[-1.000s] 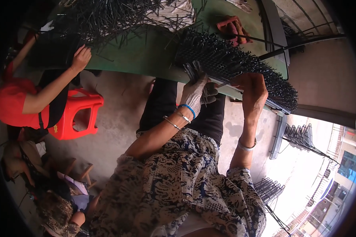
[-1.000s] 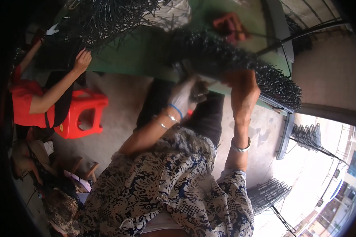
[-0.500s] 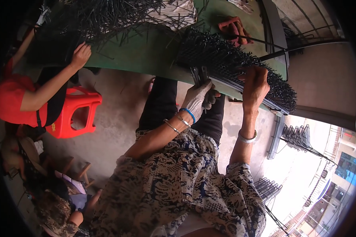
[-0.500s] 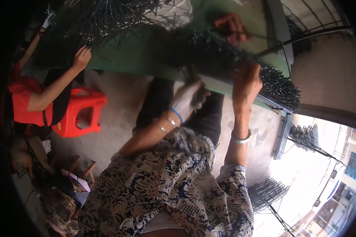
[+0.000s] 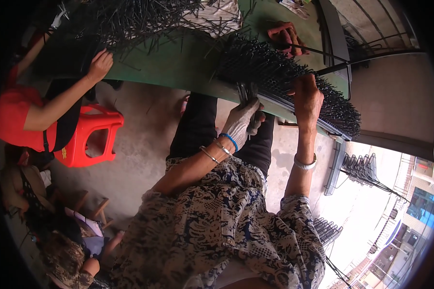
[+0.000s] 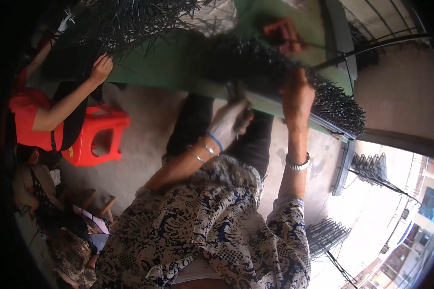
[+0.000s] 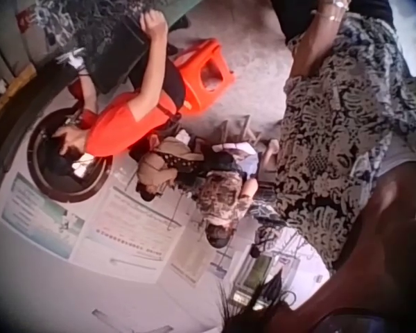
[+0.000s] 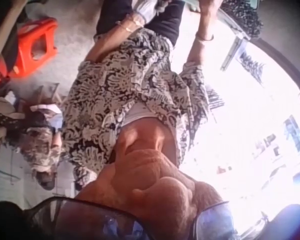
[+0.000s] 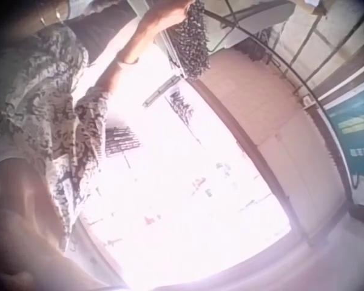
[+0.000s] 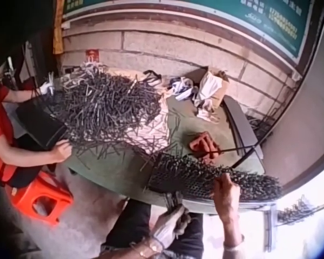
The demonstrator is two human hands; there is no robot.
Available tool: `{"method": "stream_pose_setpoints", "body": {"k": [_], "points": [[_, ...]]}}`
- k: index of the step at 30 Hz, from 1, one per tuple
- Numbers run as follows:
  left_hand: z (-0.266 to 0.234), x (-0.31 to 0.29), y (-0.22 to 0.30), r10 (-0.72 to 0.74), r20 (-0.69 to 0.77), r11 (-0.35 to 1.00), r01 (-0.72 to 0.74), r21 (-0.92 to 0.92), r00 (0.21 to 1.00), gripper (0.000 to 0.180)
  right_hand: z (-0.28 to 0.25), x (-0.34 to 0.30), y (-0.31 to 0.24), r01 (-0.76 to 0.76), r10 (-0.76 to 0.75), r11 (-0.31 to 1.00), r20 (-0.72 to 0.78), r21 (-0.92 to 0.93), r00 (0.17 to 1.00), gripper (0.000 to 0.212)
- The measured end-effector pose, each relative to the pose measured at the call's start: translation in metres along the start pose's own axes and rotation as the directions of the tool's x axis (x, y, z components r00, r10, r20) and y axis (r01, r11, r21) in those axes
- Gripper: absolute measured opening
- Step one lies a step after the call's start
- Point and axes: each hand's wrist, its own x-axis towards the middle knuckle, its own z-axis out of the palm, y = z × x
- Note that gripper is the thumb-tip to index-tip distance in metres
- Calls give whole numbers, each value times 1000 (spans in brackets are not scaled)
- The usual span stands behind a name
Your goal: Manual assembly of synthetic needles into a wire frame to create artificial tree branches.
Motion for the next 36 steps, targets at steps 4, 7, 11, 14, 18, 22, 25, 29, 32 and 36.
{"method": "stream_pose_setpoints", "body": {"k": [4,7,11,14,18,22,25,29,32,36], "points": [[2,-2,2,8,7,1000,-8,0,1000,28,6,3,3,215,-262,938,-146,-273,954,7],[2,-5,2,-11,-11,1000,10,-8,1000,28,12,8,7,254,-304,927,-156,-277,940,9],[0,-4,-2,3,35,999,-1,-43,999,28,19,12,6,191,-232,936,-114,-295,966,11],[-2,-5,-4,10,46,999,-9,-34,999,28,19,6,4,243,-292,929,-147,-279,945,11],[-4,-5,-7,7,69,998,-2,-69,998,28,26,-3,8,224,-314,912,-233,-344,920,12],[-9,-5,-11,14,100,995,-4,-103,995,28,21,-9,7,169,-238,861,-85,-480,968,15],[-10,-6,-14,62,108,992,-49,-117,992,28,17,-24,0,220,-271,941,-184,-256,945,24],[2,-5,-1,180,71,956,-157,-248,981,29,26,-68,-27,56,78,774,-183,631,980,54],[25,-12,11,356,136,893,-294,-340,924,30,47,-83,-38,-51,243,499,-83,865,966,66],[38,-17,-8,478,21,878,-478,16,878,28,54,-79,-54,-52,245,469,-73,882,967,73]]}}
